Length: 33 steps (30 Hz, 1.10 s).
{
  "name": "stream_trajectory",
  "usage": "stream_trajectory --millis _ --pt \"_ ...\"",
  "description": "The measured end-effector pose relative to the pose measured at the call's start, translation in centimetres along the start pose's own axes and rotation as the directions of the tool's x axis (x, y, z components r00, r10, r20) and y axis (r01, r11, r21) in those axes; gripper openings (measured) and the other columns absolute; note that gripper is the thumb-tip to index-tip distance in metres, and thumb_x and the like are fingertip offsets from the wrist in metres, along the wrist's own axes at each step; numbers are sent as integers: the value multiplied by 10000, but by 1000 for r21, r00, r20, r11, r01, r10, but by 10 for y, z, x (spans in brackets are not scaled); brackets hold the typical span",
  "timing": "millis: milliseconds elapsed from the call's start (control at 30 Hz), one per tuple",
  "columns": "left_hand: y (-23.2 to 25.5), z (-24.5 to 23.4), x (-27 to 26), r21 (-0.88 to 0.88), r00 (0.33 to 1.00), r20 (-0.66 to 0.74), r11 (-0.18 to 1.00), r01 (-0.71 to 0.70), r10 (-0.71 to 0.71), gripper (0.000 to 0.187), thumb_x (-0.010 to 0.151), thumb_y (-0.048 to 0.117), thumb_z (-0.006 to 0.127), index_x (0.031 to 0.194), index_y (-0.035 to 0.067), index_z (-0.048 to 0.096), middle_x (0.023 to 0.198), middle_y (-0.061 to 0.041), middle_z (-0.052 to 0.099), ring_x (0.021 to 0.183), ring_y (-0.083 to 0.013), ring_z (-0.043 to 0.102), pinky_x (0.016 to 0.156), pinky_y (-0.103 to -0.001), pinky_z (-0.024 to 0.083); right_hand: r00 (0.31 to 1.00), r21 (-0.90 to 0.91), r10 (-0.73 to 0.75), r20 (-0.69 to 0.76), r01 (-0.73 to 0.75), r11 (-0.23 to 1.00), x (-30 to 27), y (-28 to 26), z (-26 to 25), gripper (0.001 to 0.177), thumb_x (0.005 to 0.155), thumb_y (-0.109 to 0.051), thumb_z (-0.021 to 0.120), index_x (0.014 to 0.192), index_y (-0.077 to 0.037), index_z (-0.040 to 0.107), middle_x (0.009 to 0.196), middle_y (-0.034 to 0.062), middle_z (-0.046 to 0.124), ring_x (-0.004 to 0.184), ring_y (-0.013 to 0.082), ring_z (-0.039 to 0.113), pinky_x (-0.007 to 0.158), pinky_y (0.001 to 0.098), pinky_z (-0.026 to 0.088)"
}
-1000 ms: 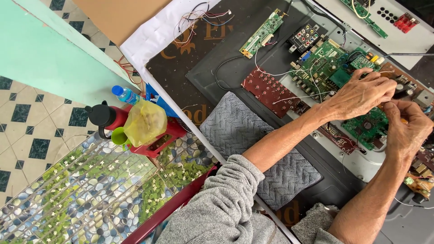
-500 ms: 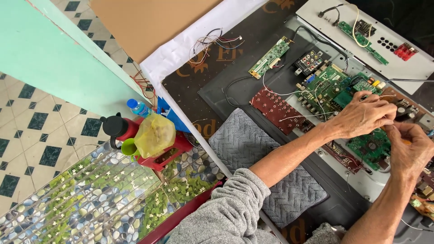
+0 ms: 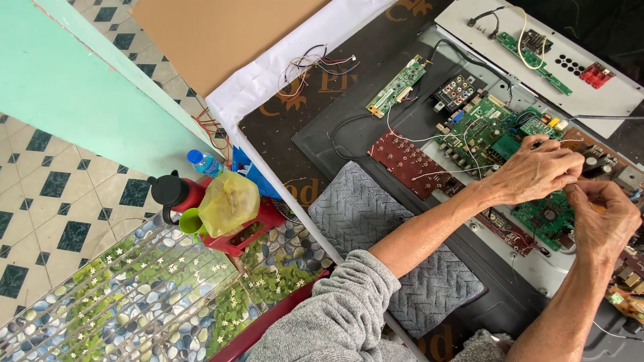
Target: The person works on the internal circuit boards of a disassembled television, using their hands to connect and adjust thin wires on the green PCBs. They manipulate the wires with both hands, occasionally reaching for tools on the cluttered workbench.
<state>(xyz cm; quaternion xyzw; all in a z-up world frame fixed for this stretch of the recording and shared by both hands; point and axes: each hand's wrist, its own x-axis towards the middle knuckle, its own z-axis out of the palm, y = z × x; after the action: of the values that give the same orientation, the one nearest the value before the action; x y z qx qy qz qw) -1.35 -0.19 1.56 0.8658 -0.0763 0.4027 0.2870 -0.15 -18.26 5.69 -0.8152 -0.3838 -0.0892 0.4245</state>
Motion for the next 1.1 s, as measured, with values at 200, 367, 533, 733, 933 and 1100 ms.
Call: stream_trajectory --millis 200,367,533,733,933,1100 --pt "4 -7 1 -11 1000 1 1000 -7 7 145 1064 161 482 952 252 480 831 62 545 939 -206 595 1214 -507 333 1000 -1 3 3 -3 1000 -2 -3 0 106 1320 38 813 1272 67 723 1162 185 685 1043 289 638 883 440 576" --pt "2 -4 1 -11 1000 17 1000 0 1 119 1047 183 521 963 267 509 880 91 617 955 -209 633 1213 -489 335 1000 7 9 14 -9 1000 -2 -5 -2 113 1320 10 795 1294 72 704 1182 192 662 1065 329 633 916 506 601" --pt "-7 4 -1 43 999 50 999 -5 3 118 1050 248 626 1122 323 568 1045 121 711 1139 -212 691 1286 -518 347 1000 -6 5 5 -5 1000 0 -2 0 132 1314 -15 803 1273 70 710 1159 186 671 1057 330 652 905 509 598" --pt "-5 0 -2 130 997 70 991 -40 31 139 1106 251 551 1194 357 538 1037 99 637 1108 -197 677 1312 -528 325 998 -25 66 -13 -67 997 0 0 2 234 1324 -149 840 1231 37 733 1098 139 684 992 268 646 837 474 565" --pt "-9 6 -3 183 996 88 983 -25 9 184 1085 271 609 1249 333 553 1093 101 686 1208 -222 677 1301 -535 358 999 15 50 8 -51 999 0 -6 0 217 1295 -145 803 1306 46 702 1169 165 666 1062 346 649 902 567 593" --pt "-3 -2 -2 89 997 73 996 -31 25 104 1105 173 513 1114 271 546 1025 59 651 1152 -255 635 1269 -558 337 999 6 52 2 -52 999 0 -10 -3 202 1269 -112 798 1304 61 700 1160 181 660 1044 354 647 880 567 601"
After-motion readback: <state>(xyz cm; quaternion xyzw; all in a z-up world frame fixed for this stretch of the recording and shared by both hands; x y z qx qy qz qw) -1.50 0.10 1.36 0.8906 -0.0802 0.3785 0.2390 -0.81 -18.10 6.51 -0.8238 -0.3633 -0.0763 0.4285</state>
